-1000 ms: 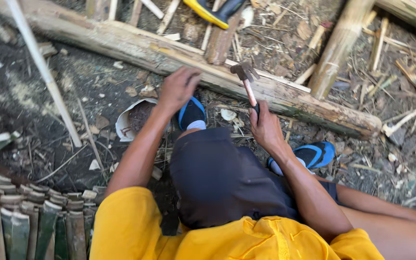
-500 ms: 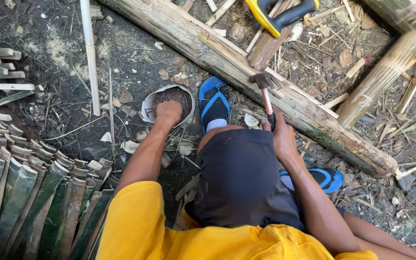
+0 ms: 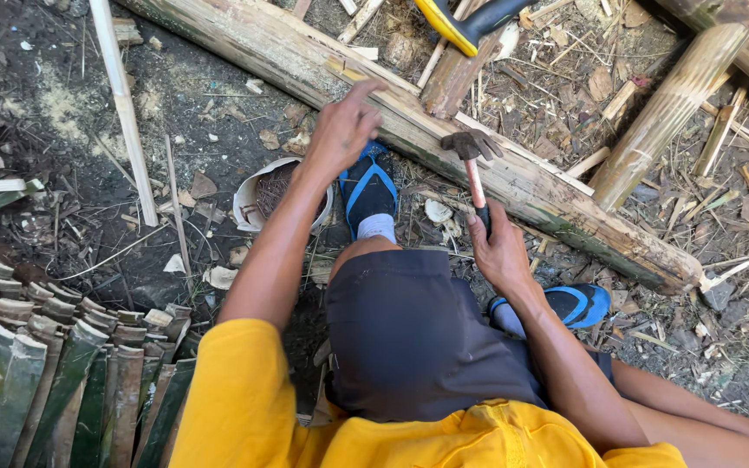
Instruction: The person sits on the ground and assembles a bamboo frame by cutting strips with a hand saw and nailing them to a larger structure using a hammer. The person repeatedly measures, cuts, and fastens bamboo pieces to construct the frame.
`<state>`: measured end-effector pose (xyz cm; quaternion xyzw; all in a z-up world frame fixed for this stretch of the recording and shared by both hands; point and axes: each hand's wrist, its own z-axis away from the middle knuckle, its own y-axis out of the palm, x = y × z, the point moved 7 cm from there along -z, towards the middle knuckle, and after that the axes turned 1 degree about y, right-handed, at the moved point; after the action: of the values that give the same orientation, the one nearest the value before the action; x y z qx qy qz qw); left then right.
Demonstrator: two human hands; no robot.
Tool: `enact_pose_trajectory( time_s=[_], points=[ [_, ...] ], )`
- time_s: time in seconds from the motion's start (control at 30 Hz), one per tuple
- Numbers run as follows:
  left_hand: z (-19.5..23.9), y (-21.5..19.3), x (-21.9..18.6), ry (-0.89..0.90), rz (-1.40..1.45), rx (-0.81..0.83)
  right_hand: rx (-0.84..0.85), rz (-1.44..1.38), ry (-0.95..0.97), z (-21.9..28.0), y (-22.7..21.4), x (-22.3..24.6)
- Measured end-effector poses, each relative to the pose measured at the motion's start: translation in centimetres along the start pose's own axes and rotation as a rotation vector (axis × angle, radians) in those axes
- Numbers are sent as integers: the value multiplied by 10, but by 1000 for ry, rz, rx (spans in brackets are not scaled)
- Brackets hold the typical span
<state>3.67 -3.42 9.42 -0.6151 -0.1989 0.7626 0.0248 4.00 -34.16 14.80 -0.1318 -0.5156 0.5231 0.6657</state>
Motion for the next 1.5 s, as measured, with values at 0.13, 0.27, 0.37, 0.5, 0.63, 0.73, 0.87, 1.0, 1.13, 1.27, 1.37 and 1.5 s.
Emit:
enact_pose_trajectory(
  time_s=[0.13,0.27,0.37,0.5,0.63,0.73,0.87,1.0,1.13,1.27,1.37,1.5],
  points=[
    [-46,33,10,132,-66,24,25,-27,10,1,1,6],
    [-53,41,24,234,-12,20,8,-24,11,1,1,3],
    [-42,29,7,418,-261,-127,-5,-19,-20,1,3,-2],
    [-45,37,-4,432,-337,-119,10,-27,-3,0,5,-4],
    [-56,48,2,208,-244,2,24,-62,16,-2,3,0],
    [-62,53,13,93,-113,48,27,-48,37,-2,1,0],
    [-52,42,-2,532,-104,-100,14,-61,-5,1,-2,2],
    [-47,37,-4,510,-368,-164,14,-64,0,0,-2,3],
    [-59,57,20,295,-157,4,14,-69,-1,-2,-2,6],
    [-53,65,31,338,-141,-35,10,-79,-54,-5,-9,18],
    [-56,63,34,352,-140,-44,-9,-113,-109,-9,-19,32],
    [-56,66,40,326,-164,-26,-72,-107,-219,-11,-28,51]
  ],
)
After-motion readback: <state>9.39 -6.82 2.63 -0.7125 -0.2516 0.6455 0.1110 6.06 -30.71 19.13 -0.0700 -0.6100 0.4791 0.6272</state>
